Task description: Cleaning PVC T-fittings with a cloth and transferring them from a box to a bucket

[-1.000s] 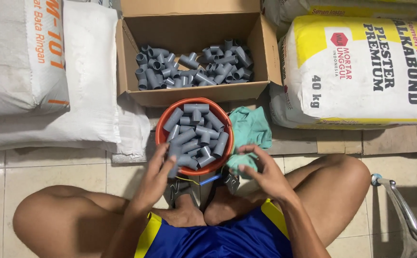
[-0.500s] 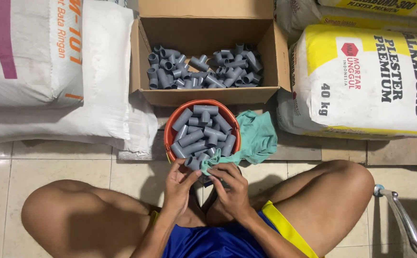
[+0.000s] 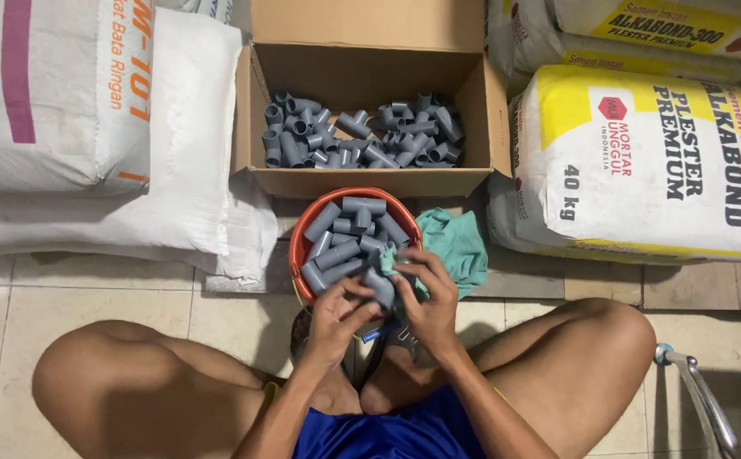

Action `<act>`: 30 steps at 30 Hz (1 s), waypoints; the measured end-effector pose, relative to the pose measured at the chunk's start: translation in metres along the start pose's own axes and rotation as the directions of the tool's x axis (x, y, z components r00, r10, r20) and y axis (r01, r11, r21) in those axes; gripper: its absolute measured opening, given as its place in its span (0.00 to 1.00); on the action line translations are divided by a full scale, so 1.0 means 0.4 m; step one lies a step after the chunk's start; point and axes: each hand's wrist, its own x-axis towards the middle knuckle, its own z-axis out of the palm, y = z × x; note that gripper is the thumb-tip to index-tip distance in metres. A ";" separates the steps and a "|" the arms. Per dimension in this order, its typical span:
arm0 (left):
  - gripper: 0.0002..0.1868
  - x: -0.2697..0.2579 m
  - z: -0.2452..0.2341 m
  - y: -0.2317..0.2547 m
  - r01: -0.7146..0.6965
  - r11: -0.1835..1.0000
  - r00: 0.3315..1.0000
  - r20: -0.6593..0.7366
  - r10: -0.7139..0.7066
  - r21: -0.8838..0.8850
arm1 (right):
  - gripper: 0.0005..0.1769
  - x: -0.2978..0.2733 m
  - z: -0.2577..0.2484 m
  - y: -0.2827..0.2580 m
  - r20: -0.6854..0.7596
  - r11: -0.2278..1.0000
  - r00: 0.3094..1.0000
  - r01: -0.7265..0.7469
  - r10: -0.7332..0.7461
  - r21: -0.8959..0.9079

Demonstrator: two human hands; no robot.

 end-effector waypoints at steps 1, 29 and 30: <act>0.15 0.003 0.007 0.001 -0.001 1.000 1.000 -0.004 0.001 0.001 | 0.05 -0.011 0.004 0.003 0.003 1.000 1.000 0.000 0.000 0.003; 0.33 0.015 -0.022 0.086 -0.128 0.958 0.990 0.092 0.108 0.256 | 0.10 -0.101 0.041 -0.002 0.015 0.987 0.996 0.084 -0.087 0.138; 0.34 0.017 -0.023 0.095 -0.155 0.944 0.984 0.135 0.120 0.292 | 0.09 -0.099 0.041 -0.008 0.021 0.986 0.996 0.085 -0.089 0.142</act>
